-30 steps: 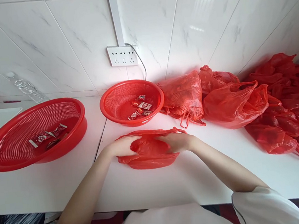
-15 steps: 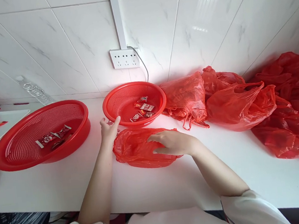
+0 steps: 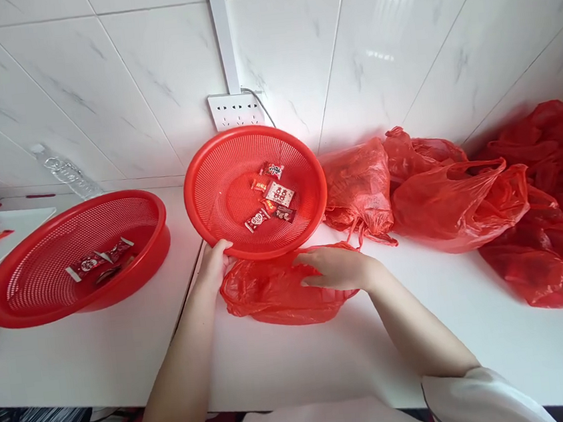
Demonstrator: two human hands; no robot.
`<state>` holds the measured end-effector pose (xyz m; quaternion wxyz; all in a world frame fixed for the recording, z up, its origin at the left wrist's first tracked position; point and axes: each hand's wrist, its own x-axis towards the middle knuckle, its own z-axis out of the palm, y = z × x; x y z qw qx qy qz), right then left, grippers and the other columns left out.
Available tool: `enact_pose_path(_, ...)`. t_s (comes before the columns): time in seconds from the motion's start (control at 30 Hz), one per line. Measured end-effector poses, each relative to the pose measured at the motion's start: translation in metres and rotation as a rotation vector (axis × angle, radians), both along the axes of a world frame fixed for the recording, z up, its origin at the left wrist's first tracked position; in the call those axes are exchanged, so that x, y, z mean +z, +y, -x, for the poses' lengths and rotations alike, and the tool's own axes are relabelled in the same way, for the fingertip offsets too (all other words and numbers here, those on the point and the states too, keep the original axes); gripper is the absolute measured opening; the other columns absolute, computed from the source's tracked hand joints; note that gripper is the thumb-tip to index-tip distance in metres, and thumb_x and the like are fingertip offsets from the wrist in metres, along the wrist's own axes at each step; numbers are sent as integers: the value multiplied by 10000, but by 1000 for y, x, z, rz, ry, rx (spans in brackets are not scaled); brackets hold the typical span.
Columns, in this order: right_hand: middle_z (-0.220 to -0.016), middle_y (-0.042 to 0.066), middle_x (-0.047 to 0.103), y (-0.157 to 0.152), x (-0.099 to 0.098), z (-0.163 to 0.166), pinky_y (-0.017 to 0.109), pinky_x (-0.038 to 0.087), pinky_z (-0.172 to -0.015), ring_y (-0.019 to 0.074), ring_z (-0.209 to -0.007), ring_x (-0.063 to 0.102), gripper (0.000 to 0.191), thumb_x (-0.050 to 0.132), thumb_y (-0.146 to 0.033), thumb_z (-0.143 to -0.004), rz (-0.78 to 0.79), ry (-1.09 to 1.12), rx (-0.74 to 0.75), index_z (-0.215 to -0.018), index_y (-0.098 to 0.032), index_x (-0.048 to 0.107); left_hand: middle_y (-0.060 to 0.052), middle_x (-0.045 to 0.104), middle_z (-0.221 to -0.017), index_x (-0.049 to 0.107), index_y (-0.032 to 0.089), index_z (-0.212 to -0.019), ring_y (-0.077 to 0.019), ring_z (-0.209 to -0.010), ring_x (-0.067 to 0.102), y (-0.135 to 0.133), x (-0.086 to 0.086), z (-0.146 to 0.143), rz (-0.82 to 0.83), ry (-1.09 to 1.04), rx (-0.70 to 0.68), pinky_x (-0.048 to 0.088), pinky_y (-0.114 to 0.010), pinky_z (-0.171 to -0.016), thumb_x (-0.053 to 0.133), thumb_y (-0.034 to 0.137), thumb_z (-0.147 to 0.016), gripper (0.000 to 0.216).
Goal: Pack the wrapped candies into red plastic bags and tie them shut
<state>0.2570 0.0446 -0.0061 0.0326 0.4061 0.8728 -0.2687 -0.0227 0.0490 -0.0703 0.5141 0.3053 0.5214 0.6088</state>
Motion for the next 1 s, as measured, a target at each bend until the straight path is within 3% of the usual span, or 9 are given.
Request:
enact_pose_path(0.13,-1196,67,683,2,4,-8,312,496,-869,226,-1052,653,364,529,-370,-930,18,174,69,-1262,-241,603,-34,681,-933,582,189,-981,-213,-821,677,-10,1,-7,-54,67,9,552,-320,-695,665,237,-660,335)
enact_pose_path(0.3,-1090,66,708,6,4,-6,308,502,-842,191,-955,669,245,512,-294,-952,-121,377,38,-1147,-210,634,-49,674,-999,589,206,-1042,-220,-897,676,-17,7,-17,-56,128,29,554,-324,-733,671,276,-690,368)
enact_pose_path(0.43,-1123,100,681,16,-7,1,340,496,-861,220,-1002,652,258,484,-297,-972,-379,353,-141,-1174,-200,611,-47,678,-962,604,194,-995,-225,-864,678,-22,12,-27,-35,171,-26,558,-324,-717,661,281,-703,310)
enact_pose_path(0.57,-1221,163,632,31,-23,5,428,466,-946,299,-1154,574,398,541,-379,-943,-569,291,-284,-1262,-142,556,-50,683,-986,631,204,-1023,-228,-907,665,-26,8,-33,-47,260,-83,549,-316,-734,657,293,-744,294)
enact_pose_path(0.7,-1399,141,546,40,-41,10,486,345,-1095,290,-1295,486,490,543,-223,-914,-574,255,-157,-1392,-148,467,-48,686,-967,651,208,-996,-226,-889,654,-30,6,-38,-23,325,-113,534,-309,-724,675,315,-760,260)
enact_pose_path(0.8,-1358,108,592,43,-50,15,478,271,-1143,258,-1291,502,461,491,-103,-899,-568,240,-103,-1351,-179,529,-52,685,-954,652,200,-961,-220,-863,647,-33,8,-42,-15,338,-164,527,-309,-723,676,316,-772,223)
enact_pose_path(0.9,-1168,119,688,45,-50,16,402,407,-1029,241,-1138,607,318,491,-193,-944,-505,303,-173,-1238,-179,611,-51,685,-937,647,198,-954,-224,-861,651,-33,10,-45,-10,319,-216,530,-315,-728,663,314,-782,209)
enact_pose_path(1.0,-989,95,722,45,-43,10,321,501,-825,212,-910,675,318,541,-329,-942,-361,488,-335,-1208,-169,612,-46,682,-917,643,198,-921,-224,-871,656,-31,8,-44,-44,278,-216,535,-319,-747,653,299,-778,176)
